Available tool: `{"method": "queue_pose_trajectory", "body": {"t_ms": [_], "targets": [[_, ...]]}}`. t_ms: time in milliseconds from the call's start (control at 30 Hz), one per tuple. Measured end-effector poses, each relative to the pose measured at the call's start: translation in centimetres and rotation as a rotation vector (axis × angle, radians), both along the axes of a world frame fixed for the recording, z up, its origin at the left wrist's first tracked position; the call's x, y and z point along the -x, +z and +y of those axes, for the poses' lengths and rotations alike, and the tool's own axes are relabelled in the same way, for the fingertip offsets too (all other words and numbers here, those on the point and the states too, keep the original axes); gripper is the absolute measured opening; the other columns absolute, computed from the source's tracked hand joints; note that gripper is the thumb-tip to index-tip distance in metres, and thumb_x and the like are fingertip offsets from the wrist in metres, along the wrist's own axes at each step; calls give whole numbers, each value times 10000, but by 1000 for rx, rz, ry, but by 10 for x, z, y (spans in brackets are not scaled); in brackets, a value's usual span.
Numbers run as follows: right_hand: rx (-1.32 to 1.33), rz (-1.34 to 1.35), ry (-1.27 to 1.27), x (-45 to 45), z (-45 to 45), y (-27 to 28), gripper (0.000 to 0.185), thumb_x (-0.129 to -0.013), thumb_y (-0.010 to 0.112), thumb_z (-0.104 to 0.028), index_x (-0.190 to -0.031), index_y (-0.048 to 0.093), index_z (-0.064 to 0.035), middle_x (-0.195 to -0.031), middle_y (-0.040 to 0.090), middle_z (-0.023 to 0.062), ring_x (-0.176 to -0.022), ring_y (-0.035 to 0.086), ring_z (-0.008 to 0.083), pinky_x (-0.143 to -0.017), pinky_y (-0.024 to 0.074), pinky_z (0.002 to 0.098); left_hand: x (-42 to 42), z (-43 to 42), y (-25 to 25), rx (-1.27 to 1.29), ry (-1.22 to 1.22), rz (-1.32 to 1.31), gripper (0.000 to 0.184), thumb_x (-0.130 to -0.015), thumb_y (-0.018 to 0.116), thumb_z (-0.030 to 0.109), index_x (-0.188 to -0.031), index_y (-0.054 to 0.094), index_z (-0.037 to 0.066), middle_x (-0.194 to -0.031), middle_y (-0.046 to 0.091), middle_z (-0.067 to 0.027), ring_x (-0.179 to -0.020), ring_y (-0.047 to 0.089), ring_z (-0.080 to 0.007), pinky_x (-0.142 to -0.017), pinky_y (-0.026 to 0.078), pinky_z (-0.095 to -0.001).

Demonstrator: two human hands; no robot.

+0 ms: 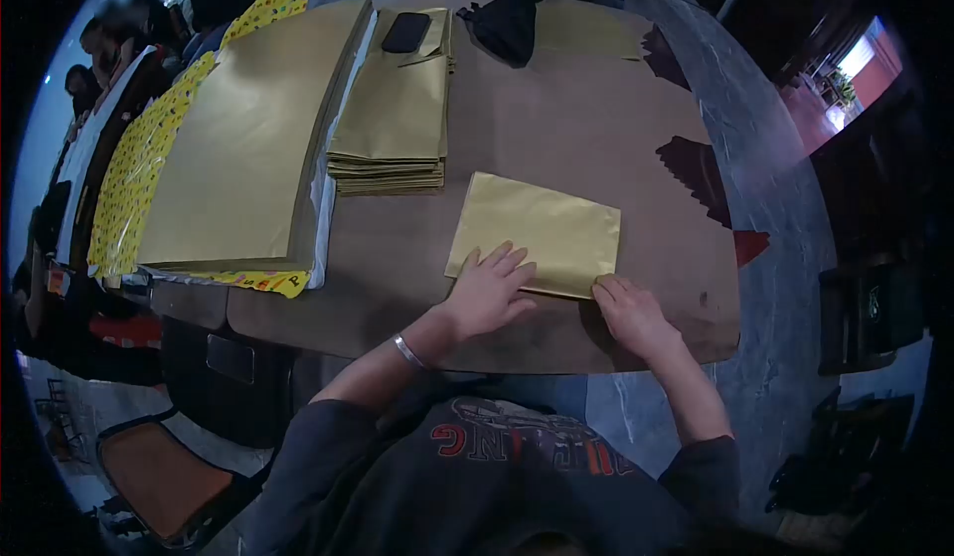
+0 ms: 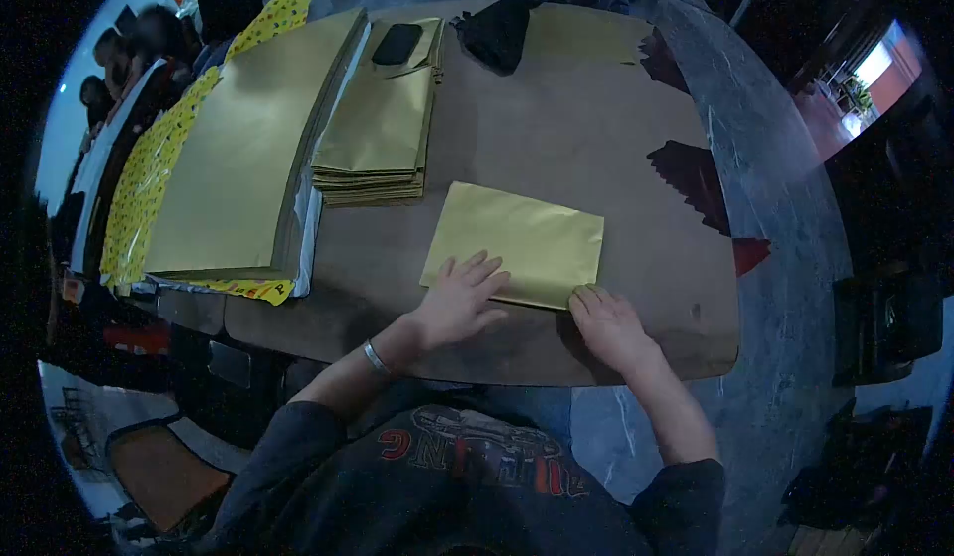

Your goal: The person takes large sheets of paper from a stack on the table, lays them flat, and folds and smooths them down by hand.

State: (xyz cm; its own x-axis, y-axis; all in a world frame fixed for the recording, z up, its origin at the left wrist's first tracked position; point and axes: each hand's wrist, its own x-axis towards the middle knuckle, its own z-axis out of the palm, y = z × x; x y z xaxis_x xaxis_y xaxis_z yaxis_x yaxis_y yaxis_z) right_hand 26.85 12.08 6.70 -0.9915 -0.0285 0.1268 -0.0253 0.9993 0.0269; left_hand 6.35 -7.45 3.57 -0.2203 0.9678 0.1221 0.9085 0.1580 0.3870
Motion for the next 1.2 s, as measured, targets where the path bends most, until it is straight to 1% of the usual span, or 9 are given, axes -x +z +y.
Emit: {"method": "queue_pose_trajectory", "body": {"t_ms": [100,233,300,367,467,633,767,867,1200], "targets": [[133,-6,-97,8,-4,36,154,-808,616,-101,-939,630,-21,-936,658,136,-890,653,292,-727,536,407,0,11,0,-161,-26,35,373,-831,678,285,-1162,606,128,-1246,575,-112,-1271,495,-315,-1027,376,-565],[221,309,-158,0,-3,89,121,-799,683,-55,-902,621,-41,-747,630,135,-689,639,325,-618,504,415,64,11,62,193,142,-7,193,-840,698,226,-989,698,104,-884,694,-37,-846,686,-248,-795,531,-405],[247,409,-266,-12,-2,112,95,-826,670,-60,-907,620,-48,-752,622,145,-697,637,326,-601,490,411,93,-6,117,247,216,-417,112,-880,666,167,-936,703,77,-892,700,-53,-778,691,-220,-702,562,-357],[387,476,-333,-20,-5,110,59,-898,643,-82,-927,616,-38,-753,614,97,-660,613,225,-595,466,327,128,-21,109,-235,100,-972,157,-903,671,215,-943,702,66,-897,719,-113,-782,688,-251,-695,554,-380],[970,972,-482,-4,-11,88,150,-1001,561,-155,-964,605,-17,-833,535,-31,-760,440,44,-662,385,203,135,-1,88,-863,-39,-1757,457,-989,536,423,-1168,604,8,-1119,667,-166,-1080,621,-265,-957,495,-381],[1342,1060,-794,41,-30,26,187,-1013,540,-192,-996,596,-14,-855,589,-6,-777,517,53,-695,440,213,50,15,-10,-525,-54,-2445,1110,-746,457,862,-1433,352,-3,-1446,429,-197,-1314,431,-337,-1111,336,-472],[1205,949,-764,42,-16,-52,210,-1002,549,-181,-983,607,20,-847,605,16,-797,529,82,-705,455,253,-2,34,-17,-384,59,-2475,869,-915,409,704,-1431,357,7,-1441,448,-169,-1328,446,-319,-1086,381,-492],[1343,900,-881,35,-9,-71,238,-975,584,-191,-981,634,43,-864,630,31,-811,533,87,-740,454,263,-5,43,-16,-238,318,-2167,430,-1058,393,275,-1391,396,3,-1363,519,-143,-1197,571,-280,-962,520,-418],[1536,953,-672,48,-35,-51,268,-985,568,-148,-1187,592,27,-1116,638,60,-998,586,121,-862,460,265,-14,48,-14,-203,477,-2001,367,-1008,440,136,-1344,434,-12,-1267,576,-145,-1137,586,-276,-974,492,-412]]}}
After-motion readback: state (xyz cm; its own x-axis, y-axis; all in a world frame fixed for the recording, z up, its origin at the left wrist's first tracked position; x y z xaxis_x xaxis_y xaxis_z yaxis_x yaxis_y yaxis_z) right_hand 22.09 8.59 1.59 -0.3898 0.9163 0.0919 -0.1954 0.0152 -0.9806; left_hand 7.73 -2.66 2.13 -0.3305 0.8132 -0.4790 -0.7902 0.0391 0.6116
